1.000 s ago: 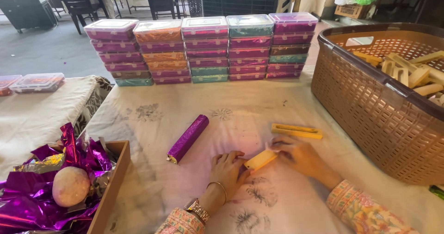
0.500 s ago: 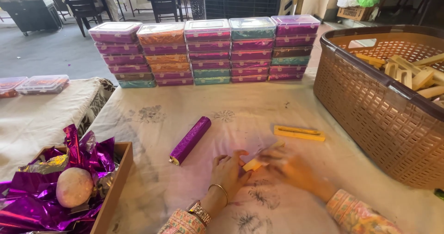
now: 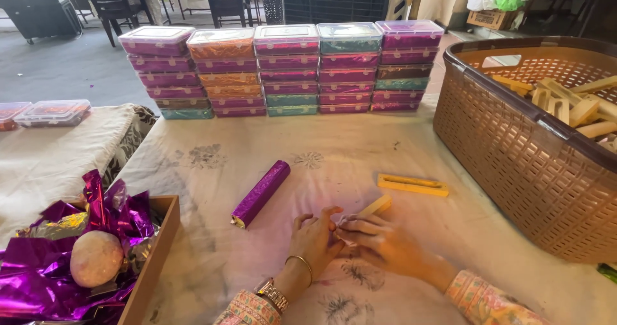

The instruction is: The person wipes a yellow plastic mold with a cloth on a table. They then take a sheet of purple foil and wrap it around the mold, folding the edges to cover it completely.

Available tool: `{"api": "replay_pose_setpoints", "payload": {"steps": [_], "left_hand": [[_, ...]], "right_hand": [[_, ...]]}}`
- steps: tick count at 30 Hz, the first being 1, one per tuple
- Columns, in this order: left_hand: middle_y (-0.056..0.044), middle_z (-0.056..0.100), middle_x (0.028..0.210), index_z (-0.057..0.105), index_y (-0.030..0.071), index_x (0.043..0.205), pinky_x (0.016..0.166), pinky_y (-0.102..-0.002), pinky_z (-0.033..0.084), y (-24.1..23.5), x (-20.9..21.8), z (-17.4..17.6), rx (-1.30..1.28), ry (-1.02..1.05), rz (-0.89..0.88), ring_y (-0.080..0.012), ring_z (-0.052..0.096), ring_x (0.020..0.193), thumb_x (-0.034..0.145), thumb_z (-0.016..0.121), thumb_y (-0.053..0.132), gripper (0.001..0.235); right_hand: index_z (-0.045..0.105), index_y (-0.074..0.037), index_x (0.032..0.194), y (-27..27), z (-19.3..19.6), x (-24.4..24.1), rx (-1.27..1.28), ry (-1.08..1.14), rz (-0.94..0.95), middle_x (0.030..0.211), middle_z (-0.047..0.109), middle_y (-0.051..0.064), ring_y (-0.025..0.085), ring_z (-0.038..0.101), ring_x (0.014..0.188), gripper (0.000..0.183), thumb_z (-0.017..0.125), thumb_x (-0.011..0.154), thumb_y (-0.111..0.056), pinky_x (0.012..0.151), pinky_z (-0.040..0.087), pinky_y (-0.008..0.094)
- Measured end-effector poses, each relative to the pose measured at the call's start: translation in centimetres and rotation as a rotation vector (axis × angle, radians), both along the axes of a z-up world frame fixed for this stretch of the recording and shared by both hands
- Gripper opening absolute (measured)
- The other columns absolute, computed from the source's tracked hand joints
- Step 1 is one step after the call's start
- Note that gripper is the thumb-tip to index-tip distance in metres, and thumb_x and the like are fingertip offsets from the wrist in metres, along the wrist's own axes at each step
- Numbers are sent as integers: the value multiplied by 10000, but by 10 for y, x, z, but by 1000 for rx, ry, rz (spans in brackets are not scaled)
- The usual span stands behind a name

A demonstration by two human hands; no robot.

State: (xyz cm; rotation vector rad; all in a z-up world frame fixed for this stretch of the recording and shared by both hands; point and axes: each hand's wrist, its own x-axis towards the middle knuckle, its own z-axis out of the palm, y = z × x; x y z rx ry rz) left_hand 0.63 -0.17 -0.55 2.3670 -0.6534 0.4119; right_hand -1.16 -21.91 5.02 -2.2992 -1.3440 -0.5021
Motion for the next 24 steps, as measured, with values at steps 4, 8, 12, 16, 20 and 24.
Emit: {"api": "replay_pose_setpoints", "payload": {"steps": [4, 8, 12, 16, 20, 24], "left_hand": [[22, 729, 907, 527, 169, 1324, 1043, -445, 345, -3, -12, 21, 10, 64, 46, -208, 669, 946, 816, 776, 293, 579], [2, 718, 970, 728, 181, 981, 1045, -475, 328, -2, -9, 15, 109, -22, 148, -212, 664, 984, 823, 769, 405, 277], [22, 726, 1003, 733, 182, 992, 1043, -480, 338, 2, -3, -4, 69, -146, 85, -209, 670, 983, 850, 755, 339, 212], [-3, 731, 1087, 688, 160, 1059, 1028, -483, 338, 1, 0, -7, 44, -273, 33, -217, 673, 1027, 762, 776, 258, 324], [-2, 738, 1035, 605, 178, 1162, 1089, -452, 329, 0, -3, -2, 77, 9, 3, -219, 666, 1053, 828, 791, 250, 389], [5, 755, 1041, 466, 155, 1325, 1084, -446, 307, -2, -7, 11, 29, 89, -9, -228, 649, 1084, 819, 783, 246, 604]], "right_hand": [[736, -93, 1225, -35, -11, 29, -9, 13, -92, 1247, 694, 92, 308, 633, 1162, 417, 702, 810, -87, 969, 523, 427], [749, -113, 1149, -55, -18, 42, 7, -69, -289, 1223, 708, 51, 279, 647, 1157, 347, 704, 807, -88, 930, 543, 394], [729, -120, 1140, -47, -11, 33, 33, -149, -356, 1233, 694, 51, 274, 649, 1153, 337, 709, 804, -99, 894, 555, 387], [722, -127, 1186, -19, -2, 11, 92, -188, -278, 1255, 681, 81, 283, 649, 1126, 401, 697, 789, -80, 881, 556, 400], [708, -88, 1192, -10, -8, 9, 18, -50, -152, 1140, 698, 73, 294, 665, 1066, 395, 708, 797, -82, 862, 550, 427], [718, -85, 1070, -31, -3, 26, 1, 15, -174, 1081, 728, 50, 291, 680, 1024, 288, 718, 781, -87, 844, 553, 415]]}}
